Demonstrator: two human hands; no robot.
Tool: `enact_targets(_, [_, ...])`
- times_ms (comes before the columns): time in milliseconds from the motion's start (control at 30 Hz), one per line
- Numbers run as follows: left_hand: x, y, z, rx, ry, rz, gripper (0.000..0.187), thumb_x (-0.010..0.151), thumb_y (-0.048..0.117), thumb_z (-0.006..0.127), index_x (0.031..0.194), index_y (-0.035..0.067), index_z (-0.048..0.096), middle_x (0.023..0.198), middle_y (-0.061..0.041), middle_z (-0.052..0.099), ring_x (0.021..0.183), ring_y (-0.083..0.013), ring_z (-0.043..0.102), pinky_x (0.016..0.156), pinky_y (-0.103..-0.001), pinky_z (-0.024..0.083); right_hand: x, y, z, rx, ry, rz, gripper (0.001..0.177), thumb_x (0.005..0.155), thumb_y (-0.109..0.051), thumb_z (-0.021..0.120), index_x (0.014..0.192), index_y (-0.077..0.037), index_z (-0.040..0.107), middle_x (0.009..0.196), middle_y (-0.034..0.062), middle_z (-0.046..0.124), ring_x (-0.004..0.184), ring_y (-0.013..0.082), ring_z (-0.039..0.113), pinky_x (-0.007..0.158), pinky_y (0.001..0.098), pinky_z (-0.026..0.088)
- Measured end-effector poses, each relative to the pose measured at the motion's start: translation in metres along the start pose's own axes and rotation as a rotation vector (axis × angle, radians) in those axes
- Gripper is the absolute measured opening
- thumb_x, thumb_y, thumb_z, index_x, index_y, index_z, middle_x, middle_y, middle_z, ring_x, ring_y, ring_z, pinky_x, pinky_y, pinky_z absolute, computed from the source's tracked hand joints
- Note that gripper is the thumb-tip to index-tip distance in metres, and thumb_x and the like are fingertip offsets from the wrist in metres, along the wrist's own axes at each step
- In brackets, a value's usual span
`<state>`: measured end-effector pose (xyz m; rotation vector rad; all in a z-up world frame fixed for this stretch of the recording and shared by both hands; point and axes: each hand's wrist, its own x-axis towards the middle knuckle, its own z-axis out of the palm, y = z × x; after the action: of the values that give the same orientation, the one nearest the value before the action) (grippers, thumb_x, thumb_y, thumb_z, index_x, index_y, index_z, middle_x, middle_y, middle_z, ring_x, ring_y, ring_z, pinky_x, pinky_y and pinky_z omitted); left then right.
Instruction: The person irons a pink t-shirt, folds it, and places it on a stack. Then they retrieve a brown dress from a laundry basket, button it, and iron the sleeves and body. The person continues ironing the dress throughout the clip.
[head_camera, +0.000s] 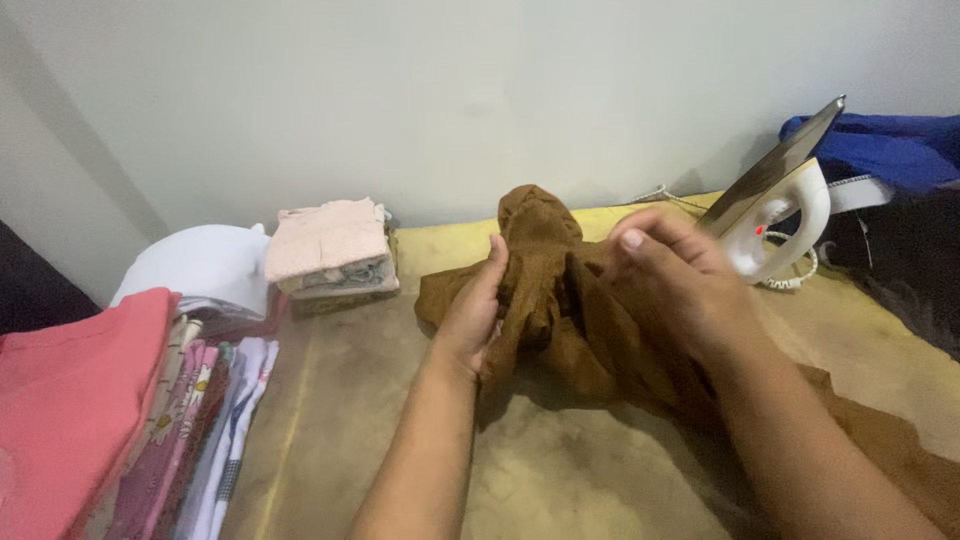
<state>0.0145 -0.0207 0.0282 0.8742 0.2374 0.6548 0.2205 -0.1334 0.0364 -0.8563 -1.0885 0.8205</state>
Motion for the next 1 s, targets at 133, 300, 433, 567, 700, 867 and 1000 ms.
enact_targets(133, [-0.009,-0.005,0.009,0.34,0.049,0.035,0.081,0.082,0.053,0.076,0.138,-0.004,0.059,0.127,-0.018,0.068,0.112,-0.0253,0.067,0.092,-0.039,0.055,0.001,0.047,0.014,-0.298,-0.086,0.25,0.033,0.108,-0.026,0.048,0.101,0.0,0.067,0.093,0.0116,0.07,0.095,0.0234,0.068,0.091,0.0362,0.057])
enact_targets(300, [-0.011,-0.032,0.039,0.614,0.084,-0.089,0.091,0.07,0.055,0.087,0.131,-0.004,0.053,0.128,-0.014,0.071,0.116,-0.0224,0.071,0.097,-0.035,0.057,0.024,0.083,0.006,-0.398,-0.028,0.181,0.026,0.103,-0.022,0.049,0.115,-0.004,0.065,0.109,0.0119,0.069,0.103,0.0248,0.066,0.093,0.0375,0.054])
enact_targets(433, [-0.026,-0.102,0.081,0.845,-0.287,-0.336,0.096,0.071,0.065,0.077,0.135,-0.005,0.061,0.124,-0.017,0.068,0.116,-0.0299,0.067,0.095,-0.041,0.054,0.04,0.062,-0.025,-0.159,0.175,0.18,0.026,0.102,-0.021,0.051,0.117,-0.004,0.064,0.111,0.0119,0.068,0.105,0.0249,0.065,0.094,0.0377,0.053])
enact_targets(567, [-0.03,-0.137,0.089,0.682,-0.584,-0.245,0.085,0.09,0.063,0.073,0.128,-0.012,0.069,0.124,-0.022,0.072,0.115,-0.0277,0.067,0.101,-0.036,0.052,0.042,0.039,-0.043,-0.03,0.201,0.178,0.027,0.101,-0.021,0.053,0.119,-0.005,0.063,0.114,0.012,0.068,0.107,0.0251,0.064,0.096,0.0378,0.052])
enact_targets(700, [-0.024,-0.125,0.081,0.62,-0.491,-0.294,0.077,0.087,0.057,0.075,0.129,-0.007,0.067,0.122,-0.022,0.071,0.109,-0.0273,0.069,0.095,-0.037,0.054,0.038,0.029,-0.048,-0.002,0.179,0.194,0.028,0.099,-0.021,0.054,0.12,-0.005,0.063,0.116,0.0121,0.067,0.109,0.0252,0.063,0.097,0.038,0.051])
enact_targets(867, [-0.02,-0.11,0.079,0.908,-0.053,0.043,0.059,0.091,0.047,0.074,0.124,-0.002,0.068,0.116,-0.015,0.071,0.103,-0.0256,0.071,0.091,-0.037,0.057,0.028,0.038,-0.051,-0.068,0.108,0.249,0.03,0.097,-0.021,0.057,0.122,-0.005,0.062,0.119,0.0121,0.066,0.112,0.0254,0.062,0.099,0.0382,0.049])
enact_targets(1000, [-0.01,-0.108,0.07,1.23,0.23,0.581,0.05,0.092,0.034,0.076,0.125,-0.003,0.067,0.115,-0.018,0.069,0.099,-0.0326,0.07,0.088,-0.041,0.056,0.016,0.049,-0.056,-0.145,0.04,0.291,0.032,0.096,-0.021,0.058,0.124,-0.005,0.062,0.121,0.0122,0.065,0.114,0.0255,0.061,0.1,0.0384,0.048])
